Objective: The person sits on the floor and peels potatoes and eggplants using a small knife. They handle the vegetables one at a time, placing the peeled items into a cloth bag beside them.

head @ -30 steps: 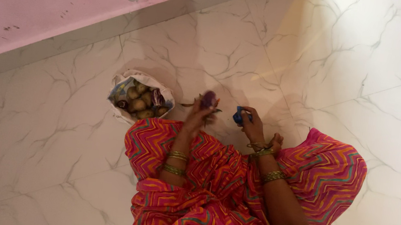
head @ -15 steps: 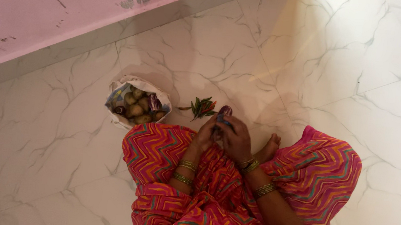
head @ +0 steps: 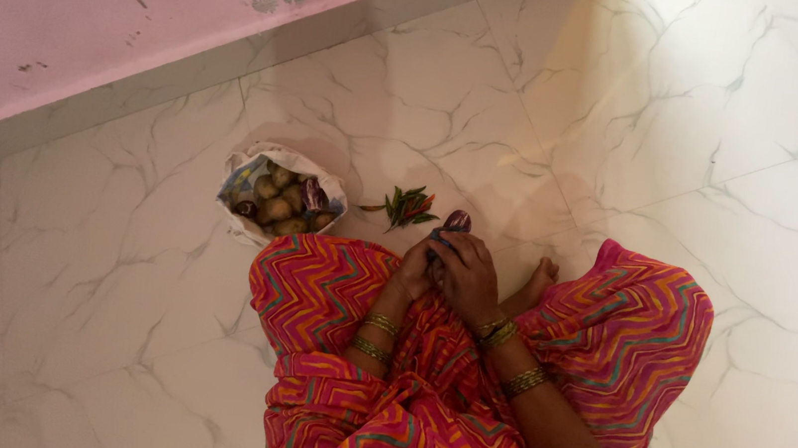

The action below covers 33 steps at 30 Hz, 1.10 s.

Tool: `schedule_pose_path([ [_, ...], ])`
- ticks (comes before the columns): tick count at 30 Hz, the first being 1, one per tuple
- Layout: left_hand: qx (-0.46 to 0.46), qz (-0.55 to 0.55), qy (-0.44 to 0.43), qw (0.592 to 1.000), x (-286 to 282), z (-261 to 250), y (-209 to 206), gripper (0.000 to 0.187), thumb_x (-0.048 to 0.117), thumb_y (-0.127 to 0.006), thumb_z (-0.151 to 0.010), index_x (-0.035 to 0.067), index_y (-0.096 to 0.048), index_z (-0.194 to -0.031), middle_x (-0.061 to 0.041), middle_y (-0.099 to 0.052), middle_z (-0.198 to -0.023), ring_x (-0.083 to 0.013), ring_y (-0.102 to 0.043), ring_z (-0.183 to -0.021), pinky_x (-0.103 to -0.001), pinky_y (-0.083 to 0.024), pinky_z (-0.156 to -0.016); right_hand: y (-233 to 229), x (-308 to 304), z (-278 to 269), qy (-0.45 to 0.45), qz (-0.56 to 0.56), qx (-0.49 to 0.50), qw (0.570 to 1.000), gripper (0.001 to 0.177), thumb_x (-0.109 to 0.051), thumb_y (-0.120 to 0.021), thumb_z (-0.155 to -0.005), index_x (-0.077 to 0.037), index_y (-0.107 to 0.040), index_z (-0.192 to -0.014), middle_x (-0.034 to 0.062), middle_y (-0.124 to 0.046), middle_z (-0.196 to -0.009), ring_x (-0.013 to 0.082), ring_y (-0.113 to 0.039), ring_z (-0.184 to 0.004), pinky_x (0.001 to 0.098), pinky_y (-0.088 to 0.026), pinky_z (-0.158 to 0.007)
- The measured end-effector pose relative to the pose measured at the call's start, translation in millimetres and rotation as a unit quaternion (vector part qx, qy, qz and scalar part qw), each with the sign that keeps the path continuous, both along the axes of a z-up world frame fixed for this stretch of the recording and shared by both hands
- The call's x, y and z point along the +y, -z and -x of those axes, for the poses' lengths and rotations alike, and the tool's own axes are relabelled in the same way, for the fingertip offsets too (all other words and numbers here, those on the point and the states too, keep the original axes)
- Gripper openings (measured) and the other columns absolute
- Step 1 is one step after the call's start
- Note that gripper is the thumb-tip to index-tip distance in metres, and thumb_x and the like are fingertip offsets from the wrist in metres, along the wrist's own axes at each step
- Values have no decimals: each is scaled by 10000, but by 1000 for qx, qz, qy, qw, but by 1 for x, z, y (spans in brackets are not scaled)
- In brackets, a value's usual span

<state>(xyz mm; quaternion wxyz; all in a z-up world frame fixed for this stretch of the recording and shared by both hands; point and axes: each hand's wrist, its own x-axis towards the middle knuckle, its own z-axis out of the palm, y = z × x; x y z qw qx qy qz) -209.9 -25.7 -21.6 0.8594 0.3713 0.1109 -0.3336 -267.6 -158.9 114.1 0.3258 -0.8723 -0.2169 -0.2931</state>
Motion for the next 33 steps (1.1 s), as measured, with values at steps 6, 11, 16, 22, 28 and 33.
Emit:
schedule_pose_path([
  [6, -19, 103, 58, 993, 0, 13, -7, 319, 390, -471, -1113, 130, -594, -1251, -10, -591, -801, -116, -520, -626, -257, -440, -550, -9, -9, -4, 80, -132, 42, 987, 425, 79, -583, -910, -33, -648, -1315, 134, -662, -1269, 364, -620, -1183, 450, -502, -1024],
  [11, -60, 89, 37, 994, -1, 21, -9, 366, 431, -511, -1083, 118, -602, -1250, -32, -620, -804, -185, -619, -640, -325, -559, -584, -15, -5, 1, 67, -216, 87, 970, 371, 56, -553, -972, -21, -643, -1324, 154, -653, -1284, 345, -627, -1188, 438, -501, -1021],
  [16, 31, 113, -57, 992, 1, 27, -5, 422, 374, -470, -1120, 30, -606, -1324, -95, -711, -1104, -180, -714, -884, -326, -621, -775, -22, 8, 27, 7, -113, 48, 992, 353, 24, -630, -900, -46, -687, -1241, 143, -670, -1293, 364, -605, -1239, 447, -500, -1059],
  [22, -87, 316, -30, 944, 5, 49, -45, 420, 257, -435, -1202, 8, -515, -1530, -174, -686, -1279, -243, -699, -1046, -334, -614, -798, -49, 8, 46, 13, -116, 4, 993, 335, 38, -610, -921, -50, -694, -1233, 136, -659, -1307, 364, -595, -1238, 471, -492, -1073],
  [28, -122, 205, -63, 969, -11, 75, -113, 456, 271, -481, -1098, 97, -482, -1520, -87, -629, -1335, -185, -651, -1180, -345, -603, -946, -72, 4, 63, 77, -151, -10, 986, 260, -9, -599, -991, -61, -688, -1229, 131, -657, -1302, 329, -628, -1210, 466, -462, -1048],
  [33, -117, 242, -68, 961, -15, 83, -136, 426, 261, -489, -1134, 84, -479, -1522, -69, -657, -1228, -162, -661, -1049, -324, -589, -869, -75, 3, 59, 59, -237, 8, 970, 255, -22, -561, -1049, -46, -655, -1285, 152, -616, -1347, 320, -626, -1245, 400, -526, -1055],
])
